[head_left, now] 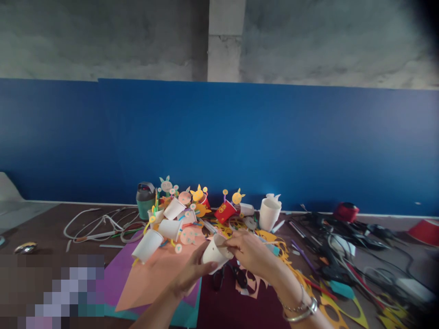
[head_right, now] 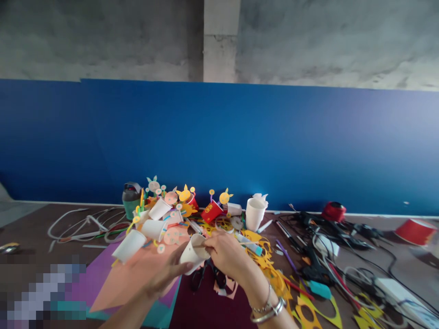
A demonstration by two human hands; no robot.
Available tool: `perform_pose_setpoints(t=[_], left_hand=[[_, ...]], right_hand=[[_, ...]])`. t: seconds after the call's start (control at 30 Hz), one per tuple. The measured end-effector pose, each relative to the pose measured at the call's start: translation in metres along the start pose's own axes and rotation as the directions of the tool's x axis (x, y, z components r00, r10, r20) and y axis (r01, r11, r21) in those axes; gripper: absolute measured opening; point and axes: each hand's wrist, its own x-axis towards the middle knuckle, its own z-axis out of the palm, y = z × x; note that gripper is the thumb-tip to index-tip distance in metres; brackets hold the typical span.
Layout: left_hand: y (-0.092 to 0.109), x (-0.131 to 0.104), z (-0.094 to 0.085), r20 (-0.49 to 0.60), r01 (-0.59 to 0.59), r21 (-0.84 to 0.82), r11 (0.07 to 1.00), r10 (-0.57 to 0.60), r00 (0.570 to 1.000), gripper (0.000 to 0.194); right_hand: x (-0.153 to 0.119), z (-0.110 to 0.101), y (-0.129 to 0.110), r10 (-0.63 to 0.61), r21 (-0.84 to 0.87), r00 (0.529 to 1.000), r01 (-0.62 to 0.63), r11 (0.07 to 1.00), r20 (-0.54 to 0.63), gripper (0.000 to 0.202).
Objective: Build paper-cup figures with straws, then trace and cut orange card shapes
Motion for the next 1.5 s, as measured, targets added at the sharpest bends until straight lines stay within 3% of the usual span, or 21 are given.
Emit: perform_pose_setpoints(t=[0.6,0.87,1.07,1.5], left_hand=[[0.0017,-0.0001,0.001,0.03,0.004,-0.006,1.0,-0.004,1.0,0.059],[0.0056,-0.0007,0.0043,0.081,-0.021,0.018,1.0,0.02,0.997,0.056],[0.0047,-0.0022,0.0061,0.062,0.027,0.01,1.0,-0.027,0.998,0.058],[0.0034,-0.0012,0.0044,0.067,-0.01,-0.019,1.0,0.011,0.998,0.054]], right_hand=[[-0.0022,-0.0091,-0.0029,-0.005,0.016,1.0,0.005,1.0,-0.01,0.03],[-0.0016,-0.0021,-0.003,-0.038,0.015,0.999,0.038,0.999,-0.008,0.03],[-0.0017,-0.0014,-0.0035,0.0,-0.006,1.0,0.0,1.0,0.011,0.028],[-0.0027,-0.0073,-0.0031,0.012,-0.019,1.0,-0.012,1.0,0.001,0.027]])
